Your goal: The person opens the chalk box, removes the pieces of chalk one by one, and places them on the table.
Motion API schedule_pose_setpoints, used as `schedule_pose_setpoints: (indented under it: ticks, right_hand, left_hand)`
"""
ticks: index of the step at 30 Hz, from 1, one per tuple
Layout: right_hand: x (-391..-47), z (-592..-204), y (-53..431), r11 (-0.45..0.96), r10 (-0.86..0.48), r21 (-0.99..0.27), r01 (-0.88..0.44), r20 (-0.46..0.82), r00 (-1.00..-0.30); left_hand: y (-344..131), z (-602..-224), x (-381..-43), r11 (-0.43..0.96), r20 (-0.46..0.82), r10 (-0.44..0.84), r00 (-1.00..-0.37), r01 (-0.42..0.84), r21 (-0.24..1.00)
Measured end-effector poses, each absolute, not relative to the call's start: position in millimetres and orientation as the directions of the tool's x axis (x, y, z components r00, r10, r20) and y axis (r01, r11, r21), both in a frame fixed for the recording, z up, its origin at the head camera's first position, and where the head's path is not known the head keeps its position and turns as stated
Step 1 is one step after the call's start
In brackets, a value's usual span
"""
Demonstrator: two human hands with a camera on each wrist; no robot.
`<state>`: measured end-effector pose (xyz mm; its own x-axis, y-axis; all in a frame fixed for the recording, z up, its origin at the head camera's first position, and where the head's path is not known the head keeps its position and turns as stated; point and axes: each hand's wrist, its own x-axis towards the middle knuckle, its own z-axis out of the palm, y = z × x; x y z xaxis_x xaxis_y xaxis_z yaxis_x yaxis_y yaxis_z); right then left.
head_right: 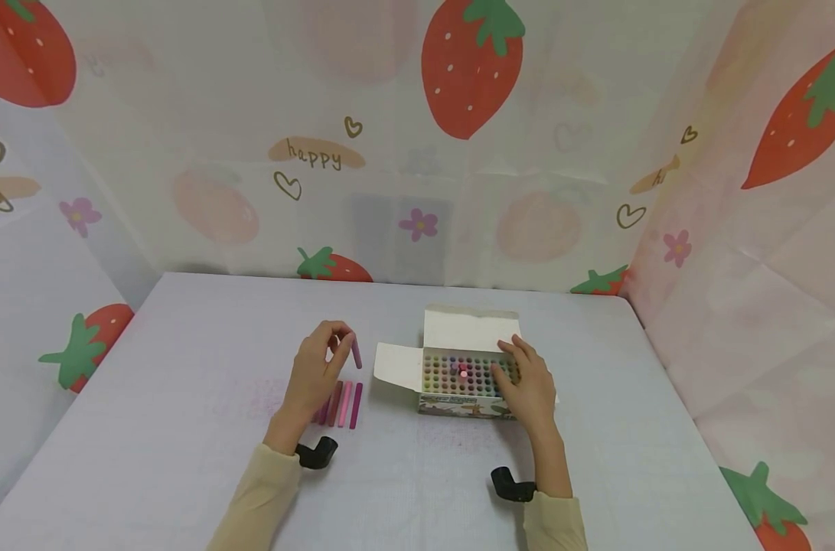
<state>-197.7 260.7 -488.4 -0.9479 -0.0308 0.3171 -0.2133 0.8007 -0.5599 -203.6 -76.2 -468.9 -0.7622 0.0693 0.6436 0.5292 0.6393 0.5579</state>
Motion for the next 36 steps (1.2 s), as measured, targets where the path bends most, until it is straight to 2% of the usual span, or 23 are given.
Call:
schedule_pose_setpoints:
  ticks: [9, 18, 25, 36]
  right_hand:
    - [-198, -488, 261, 0.801, -0.032, -0.559, -0.212, 0.314, -0.949]
    - [-197, -487, 261, 0.789, -0.035, -0.571, -0.226, 0.324, -0.945]
    - [-198, -488, 262, 0.792, -0.033, -0.567, -0.224, 0.326, -0.945]
    - [-198, -488, 262, 0.79, -0.033, -0.574, -0.217, 0.315, -0.949]
  left_hand:
    - [-96, -472, -203, 0.604, 0.589, 0.105, -0.801, 0.522, 0.602]
    - [-119, -472, -200, 0.625, 0.523, 0.123, -0.843, 0.476, 0.619]
    - [-139, -472, -195, 0.657, 0.385, 0.113, -0.916, 0.359, 0.662]
    - [-161, -477, -190, 0.698, 0.199, 0.109, -0.974, 0.218, 0.682]
